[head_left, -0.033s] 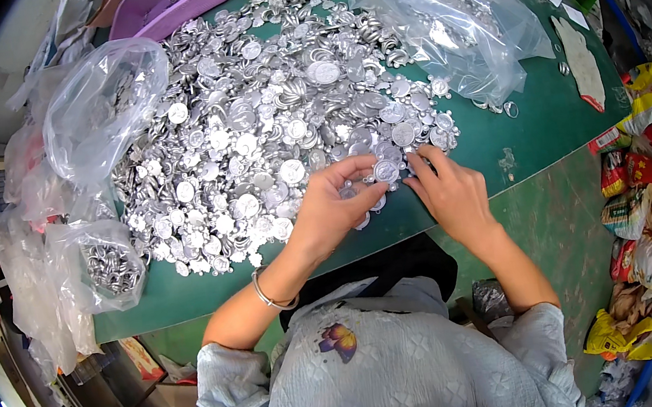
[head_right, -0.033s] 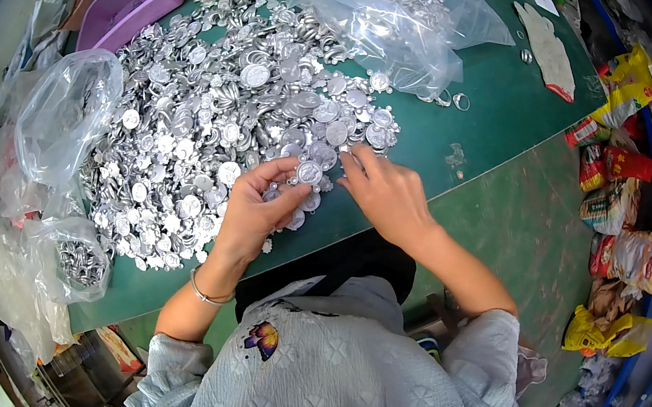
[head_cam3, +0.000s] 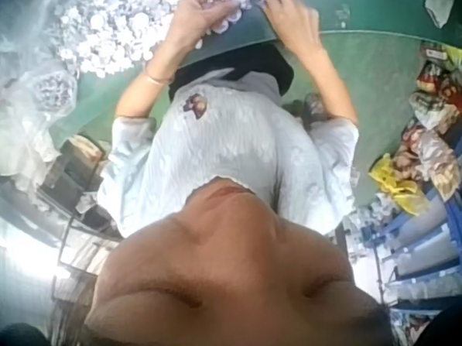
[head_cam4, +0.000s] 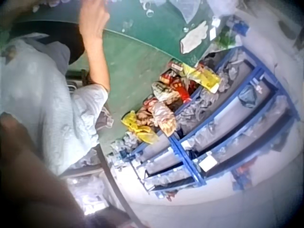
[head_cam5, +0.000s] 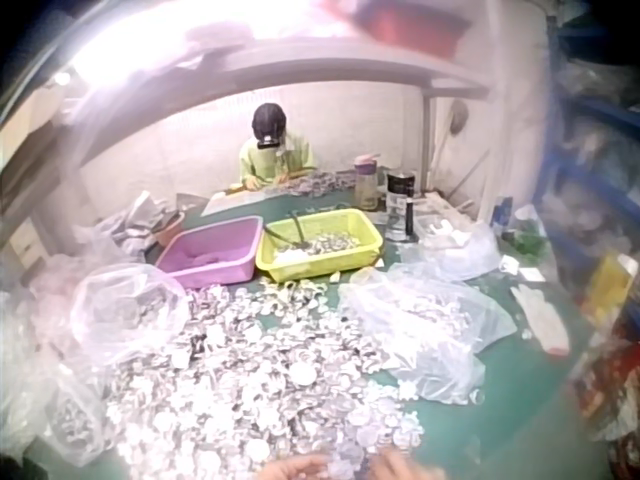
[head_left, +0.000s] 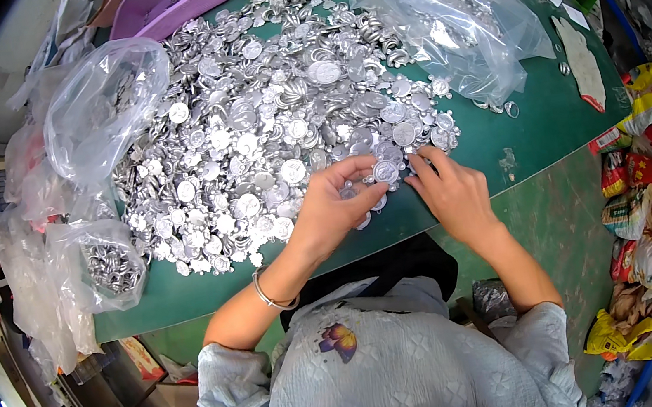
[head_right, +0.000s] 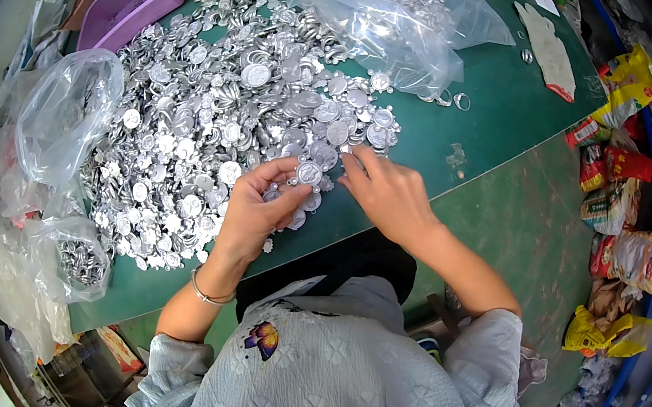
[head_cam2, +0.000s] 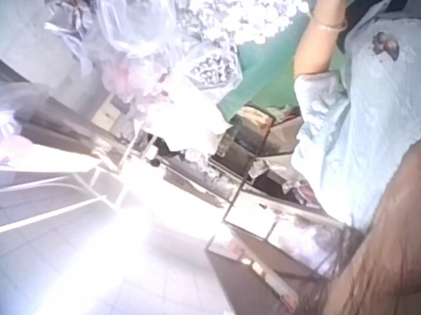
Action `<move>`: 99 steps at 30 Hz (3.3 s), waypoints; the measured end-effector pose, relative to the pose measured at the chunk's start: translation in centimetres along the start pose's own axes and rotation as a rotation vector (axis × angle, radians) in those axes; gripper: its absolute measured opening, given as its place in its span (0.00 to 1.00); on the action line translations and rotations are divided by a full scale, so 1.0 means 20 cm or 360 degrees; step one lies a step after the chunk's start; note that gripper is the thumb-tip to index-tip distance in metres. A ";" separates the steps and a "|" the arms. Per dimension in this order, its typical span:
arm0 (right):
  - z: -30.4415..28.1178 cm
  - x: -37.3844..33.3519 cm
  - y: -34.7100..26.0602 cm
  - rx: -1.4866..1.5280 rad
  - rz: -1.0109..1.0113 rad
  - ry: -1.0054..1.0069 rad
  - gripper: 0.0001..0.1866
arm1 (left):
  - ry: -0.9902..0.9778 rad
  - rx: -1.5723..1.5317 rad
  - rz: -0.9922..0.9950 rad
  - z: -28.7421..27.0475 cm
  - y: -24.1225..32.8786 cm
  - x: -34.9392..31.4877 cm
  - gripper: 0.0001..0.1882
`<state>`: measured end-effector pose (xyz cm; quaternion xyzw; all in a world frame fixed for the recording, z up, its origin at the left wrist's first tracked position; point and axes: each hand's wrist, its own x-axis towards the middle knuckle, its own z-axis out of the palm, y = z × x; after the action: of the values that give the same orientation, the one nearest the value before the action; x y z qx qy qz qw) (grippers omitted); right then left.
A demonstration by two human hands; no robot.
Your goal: The person sorts a large pile of small silver metal discs on a green table, picking them up by hand and placing them into clear plastic bags. They repeatedly scoop handfuls of discs, separate them, and transfer them into bags or bins, occasionally inspecting individual pieces.
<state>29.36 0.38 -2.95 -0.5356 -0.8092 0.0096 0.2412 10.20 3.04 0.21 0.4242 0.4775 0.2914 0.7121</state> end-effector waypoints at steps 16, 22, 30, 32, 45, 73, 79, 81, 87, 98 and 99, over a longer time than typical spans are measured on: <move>-0.14 0.08 0.31 0.1221 0.0986 0.0069 0.13 | 0.0103 0.1369 0.1052 0.07 0.07 0.24 0.13; -0.07 0.15 0.25 0.0330 0.0713 0.0020 0.15 | 0.0048 0.1858 0.0931 0.11 0.09 0.32 0.18; -0.07 0.09 0.30 0.1919 0.1016 0.0321 0.08 | 0.0001 0.1870 0.1019 0.11 0.07 0.30 0.17; -0.12 0.08 0.30 0.2951 0.1239 0.0302 0.07 | 0.0011 0.1916 0.0959 0.12 0.08 0.29 0.16; -0.03 0.25 0.15 0.0353 0.0733 -0.0210 0.12 | 0.0161 0.2095 0.0963 0.05 0.14 0.35 0.18; -0.08 0.01 0.23 0.3128 0.1397 0.0443 0.07 | 0.0021 0.2147 0.0818 0.03 0.19 0.26 0.18; -0.08 0.05 0.23 0.3254 0.1373 0.0458 0.07 | -0.0201 0.2167 0.0901 -0.03 0.23 0.25 0.13; -0.06 0.03 0.26 0.3301 0.1237 0.0418 0.06 | -0.0043 0.2103 0.0951 -0.01 0.24 0.29 0.11; -0.12 0.08 0.23 0.3181 0.1652 0.0634 0.07 | 0.0078 0.2086 0.1123 0.04 0.19 0.35 0.10; -0.14 0.03 0.15 0.0606 0.0581 -0.0004 0.15 | 0.0017 0.2592 0.0966 -0.01 0.16 0.31 0.15; -0.15 0.04 0.11 0.0514 0.0661 -0.0184 0.16 | 0.0010 0.2557 0.0993 -0.02 0.15 0.31 0.15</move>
<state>32.25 1.35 -0.49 -0.6432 -0.6824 0.2185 0.2699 12.20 9.67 0.15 0.9105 0.4024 0.0487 0.0821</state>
